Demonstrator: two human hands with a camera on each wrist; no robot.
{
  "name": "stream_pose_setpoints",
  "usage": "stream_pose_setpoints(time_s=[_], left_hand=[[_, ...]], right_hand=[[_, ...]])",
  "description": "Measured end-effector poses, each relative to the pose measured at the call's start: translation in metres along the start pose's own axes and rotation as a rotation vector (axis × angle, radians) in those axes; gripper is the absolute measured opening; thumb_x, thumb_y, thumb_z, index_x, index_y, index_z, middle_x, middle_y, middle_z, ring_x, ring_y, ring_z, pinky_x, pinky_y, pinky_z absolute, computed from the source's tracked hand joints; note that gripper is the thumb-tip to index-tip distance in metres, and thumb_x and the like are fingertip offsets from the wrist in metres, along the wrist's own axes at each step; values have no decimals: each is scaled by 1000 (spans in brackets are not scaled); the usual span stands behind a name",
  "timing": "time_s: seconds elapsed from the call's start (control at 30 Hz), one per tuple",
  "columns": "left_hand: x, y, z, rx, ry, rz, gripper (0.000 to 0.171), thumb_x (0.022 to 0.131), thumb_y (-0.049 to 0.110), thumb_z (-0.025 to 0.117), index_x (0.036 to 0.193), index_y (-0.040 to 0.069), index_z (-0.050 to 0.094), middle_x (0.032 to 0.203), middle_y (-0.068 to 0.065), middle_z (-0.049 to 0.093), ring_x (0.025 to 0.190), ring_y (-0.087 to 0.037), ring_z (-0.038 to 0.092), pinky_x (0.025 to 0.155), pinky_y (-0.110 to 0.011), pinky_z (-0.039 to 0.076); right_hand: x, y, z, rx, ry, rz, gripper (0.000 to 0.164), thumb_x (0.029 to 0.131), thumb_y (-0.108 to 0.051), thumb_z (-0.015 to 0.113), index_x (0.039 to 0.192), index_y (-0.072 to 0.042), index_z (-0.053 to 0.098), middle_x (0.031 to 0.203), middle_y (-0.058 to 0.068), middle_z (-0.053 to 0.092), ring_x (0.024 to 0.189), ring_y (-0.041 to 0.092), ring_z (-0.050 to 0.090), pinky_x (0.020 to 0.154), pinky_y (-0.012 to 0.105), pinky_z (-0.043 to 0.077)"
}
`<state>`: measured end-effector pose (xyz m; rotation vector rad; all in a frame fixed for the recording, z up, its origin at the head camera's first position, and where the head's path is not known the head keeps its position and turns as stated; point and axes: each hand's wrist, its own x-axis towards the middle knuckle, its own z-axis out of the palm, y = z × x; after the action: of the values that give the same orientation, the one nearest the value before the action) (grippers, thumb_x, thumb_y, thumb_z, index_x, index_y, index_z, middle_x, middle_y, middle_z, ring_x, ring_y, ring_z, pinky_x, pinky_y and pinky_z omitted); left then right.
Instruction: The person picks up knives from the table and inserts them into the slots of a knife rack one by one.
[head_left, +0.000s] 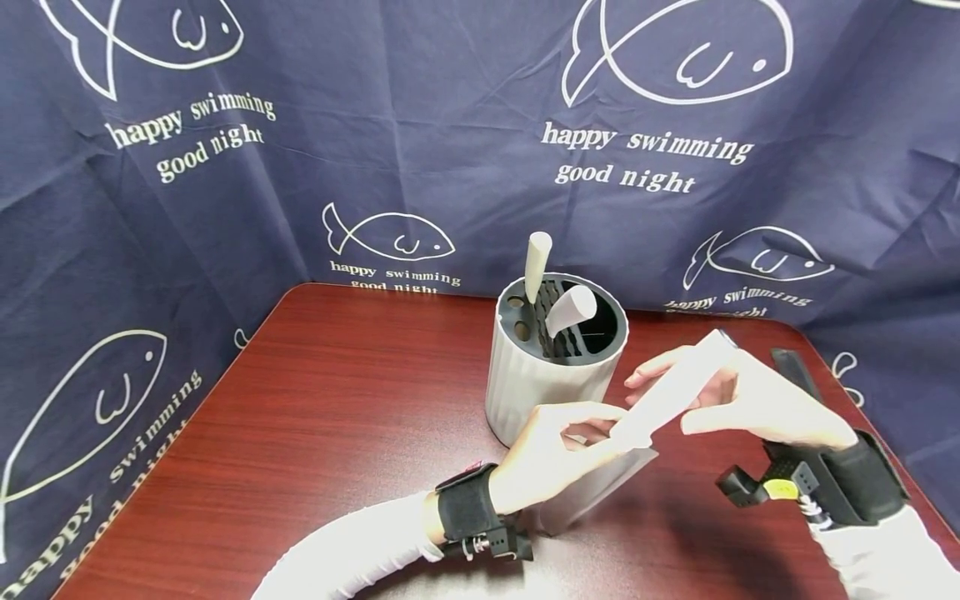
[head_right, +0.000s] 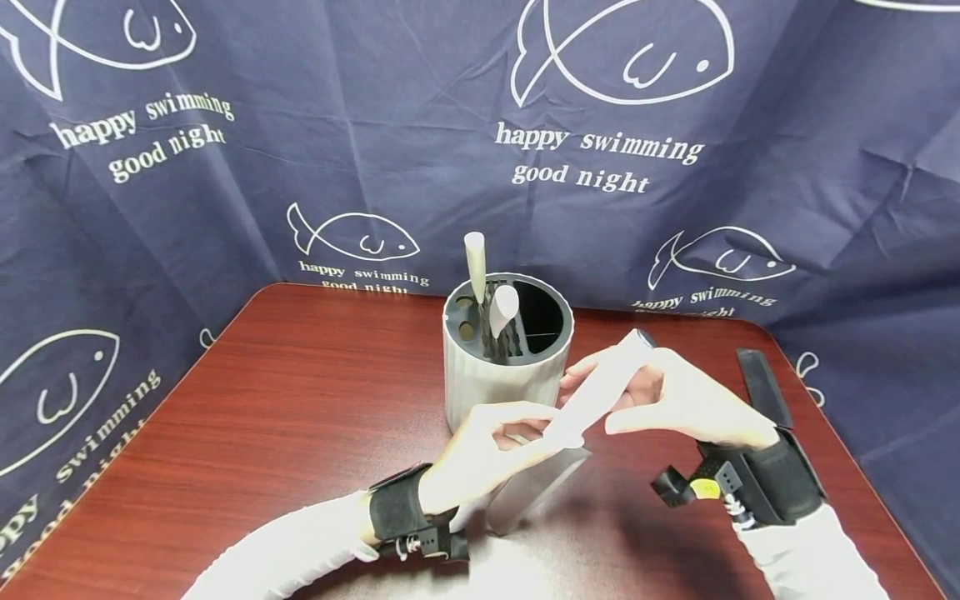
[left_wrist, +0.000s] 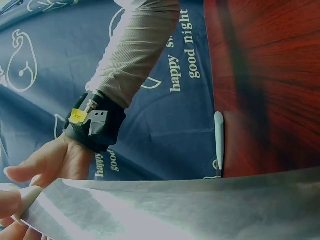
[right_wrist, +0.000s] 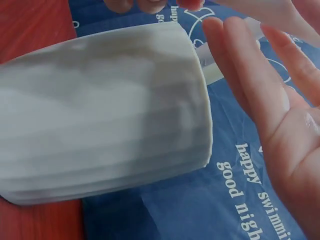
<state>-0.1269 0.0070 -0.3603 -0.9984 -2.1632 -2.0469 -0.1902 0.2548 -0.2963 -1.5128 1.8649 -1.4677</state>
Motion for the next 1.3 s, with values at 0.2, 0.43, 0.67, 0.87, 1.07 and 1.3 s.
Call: stream_pose_setpoints(time_s=[0.2,0.43,0.67,0.87,1.07,1.3], left_hand=[[-1,-3,0,-8,-3,-12,33,87,5,70,120,0,65,104,-19,71,85,-5,69,73,-20,58],[-2,-5,0,-6,-13,-5,31,88,3,69,118,-1,65,101,-20,71,82,5,64,75,-21,58],[-2,-6,-2,22,-7,39,32,87,3,70,119,0,65,100,-19,71,85,-4,68,74,-21,58],[-6,-3,-17,48,55,67,37,84,4,74,120,3,64,102,-16,71,88,-5,68,74,-24,59],[-13,-9,-41,85,120,86,37,82,2,75,117,2,63,102,-18,71,87,-12,70,74,-29,60],[-23,-18,-73,150,189,108,34,83,1,73,115,4,65,104,-13,71,88,-18,69,72,-31,60]], right_hand=[[-4,3,7,-45,63,29,50,74,22,58,118,-2,67,120,15,65,109,20,63,81,27,55],[-6,6,12,-3,113,22,54,76,29,54,122,1,61,117,11,67,105,16,64,87,23,54],[-6,5,13,-36,125,5,53,76,29,55,121,2,61,115,12,67,103,17,65,86,24,55],[-11,1,14,-83,179,94,49,79,26,58,119,-3,63,114,9,68,105,16,65,86,24,55],[-18,0,9,-36,226,55,52,77,31,54,120,3,60,115,12,68,105,17,65,86,24,55],[-25,-3,6,-111,307,97,46,78,29,56,115,4,63,111,10,70,104,13,65,83,19,54]])
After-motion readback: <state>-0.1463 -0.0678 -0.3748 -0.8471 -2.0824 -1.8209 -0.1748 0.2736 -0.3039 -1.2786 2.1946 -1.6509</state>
